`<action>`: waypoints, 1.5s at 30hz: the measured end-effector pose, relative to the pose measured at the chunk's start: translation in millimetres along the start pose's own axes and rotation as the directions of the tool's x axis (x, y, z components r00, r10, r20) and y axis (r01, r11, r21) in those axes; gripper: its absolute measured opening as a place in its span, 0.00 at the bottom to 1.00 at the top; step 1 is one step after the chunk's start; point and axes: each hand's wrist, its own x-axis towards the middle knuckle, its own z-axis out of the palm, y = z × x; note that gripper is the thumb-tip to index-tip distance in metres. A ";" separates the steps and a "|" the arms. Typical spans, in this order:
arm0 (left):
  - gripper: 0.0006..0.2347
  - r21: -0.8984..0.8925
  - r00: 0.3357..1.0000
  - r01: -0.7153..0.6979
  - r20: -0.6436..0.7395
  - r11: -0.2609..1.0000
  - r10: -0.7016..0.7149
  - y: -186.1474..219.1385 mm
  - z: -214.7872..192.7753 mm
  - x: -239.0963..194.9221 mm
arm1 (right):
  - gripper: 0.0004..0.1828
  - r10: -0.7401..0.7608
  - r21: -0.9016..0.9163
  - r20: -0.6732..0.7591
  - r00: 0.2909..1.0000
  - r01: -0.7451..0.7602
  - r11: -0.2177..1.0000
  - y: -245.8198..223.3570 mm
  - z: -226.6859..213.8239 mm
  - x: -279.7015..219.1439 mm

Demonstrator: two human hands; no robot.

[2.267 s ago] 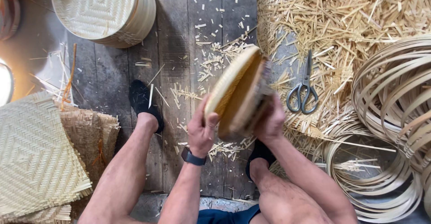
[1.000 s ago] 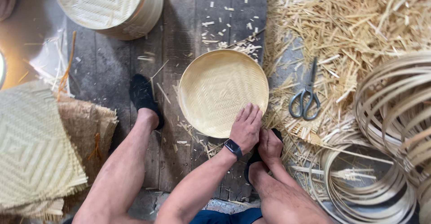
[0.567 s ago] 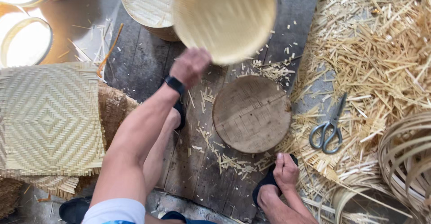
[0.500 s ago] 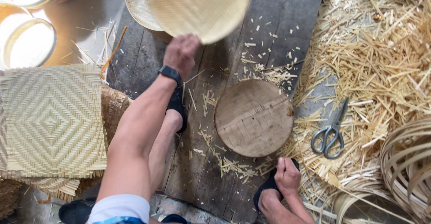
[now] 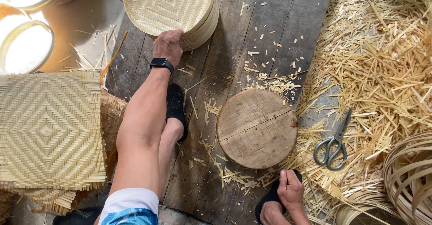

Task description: The person trims the excess woven bamboo around a circular basket base using shears while holding the base steady on a wooden block. They repeatedly flip the basket, trim the edges, and stack the finished pieces with others nearby.

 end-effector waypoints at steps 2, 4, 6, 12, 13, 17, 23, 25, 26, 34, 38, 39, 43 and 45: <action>0.15 -0.011 1.000 0.000 -0.014 1.000 0.000 0.2 1.4 -0.8 | 0.12 -0.003 -0.002 0.000 1.000 0.003 1.000 -0.8 -2.2 -0.7; 0.15 -0.012 1.000 0.010 -0.012 1.000 -0.010 1.1 4.1 -1.1 | 0.12 0.008 -0.006 0.007 1.000 -0.007 1.000 -0.2 -3.3 -2.1; 0.16 0.004 1.000 0.031 0.003 1.000 -0.031 1.3 4.9 0.5 | 0.12 0.028 -0.005 0.023 0.999 -0.028 1.000 1.7 -2.2 -2.7; 0.19 0.175 0.884 0.229 0.374 0.958 -0.279 5.5 -9.8 9.8 | 0.15 0.081 -0.091 0.031 0.996 -0.078 0.993 3.6 1.7 -3.3; 0.20 0.161 0.929 0.155 0.312 0.975 -0.199 6.9 -16.4 7.8 | 0.15 0.093 -0.105 0.032 0.995 -0.089 0.990 4.0 2.5 -2.5; 0.33 0.208 0.964 0.003 0.261 0.978 -0.058 7.1 -63.4 -18.9 | 0.15 0.087 -0.123 0.011 0.996 -0.085 0.989 4.3 4.7 -3.4; 0.45 0.416 0.746 0.391 0.380 0.821 -0.548 -4.4 -179.1 -138.3 | 0.14 0.020 -0.065 -0.048 0.999 -0.023 0.998 4.9 2.8 -7.7; 0.56 0.534 0.622 0.501 0.324 0.681 -0.712 -10.7 -204.3 -179.9 | 0.13 0.015 -0.050 -0.055 0.998 -0.018 0.999 4.6 2.8 -7.5; 0.59 0.620 0.509 0.536 0.304 0.573 -0.805 -15.6 -214.9 -199.8 | 0.14 0.024 -0.045 -0.053 0.998 -0.026 0.999 4.9 2.4 -6.9; 0.15 0.183 0.508 0.829 0.149 0.528 -0.849 -52.4 -265.5 -260.6 | 0.14 -0.015 -0.035 -0.062 0.998 0.013 0.999 12.3 4.9 -8.5; 0.05 0.207 0.717 0.693 -0.097 0.690 -0.691 -59.4 -324.5 -248.0 | 0.14 -0.032 -0.026 -0.074 0.997 0.030 0.999 19.5 4.9 -10.2; 0.03 0.101 0.737 0.675 -0.074 0.730 -0.672 -57.5 -331.9 -248.3 | 0.14 -0.036 -0.022 -0.068 0.997 0.034 0.999 21.0 6.5 -10.1; 0.08 -0.262 0.617 0.776 0.129 0.573 -0.776 -52.7 -336.9 -255.6 | 0.16 0.000 -0.062 -0.053 0.999 -0.003 0.998 24.8 10.6 -11.4; 0.09 -0.424 0.507 0.825 0.262 0.374 -0.821 -53.0 -328.3 -264.1 | 0.16 -0.003 -0.039 -0.061 0.998 0.001 0.999 28.2 10.7 -11.1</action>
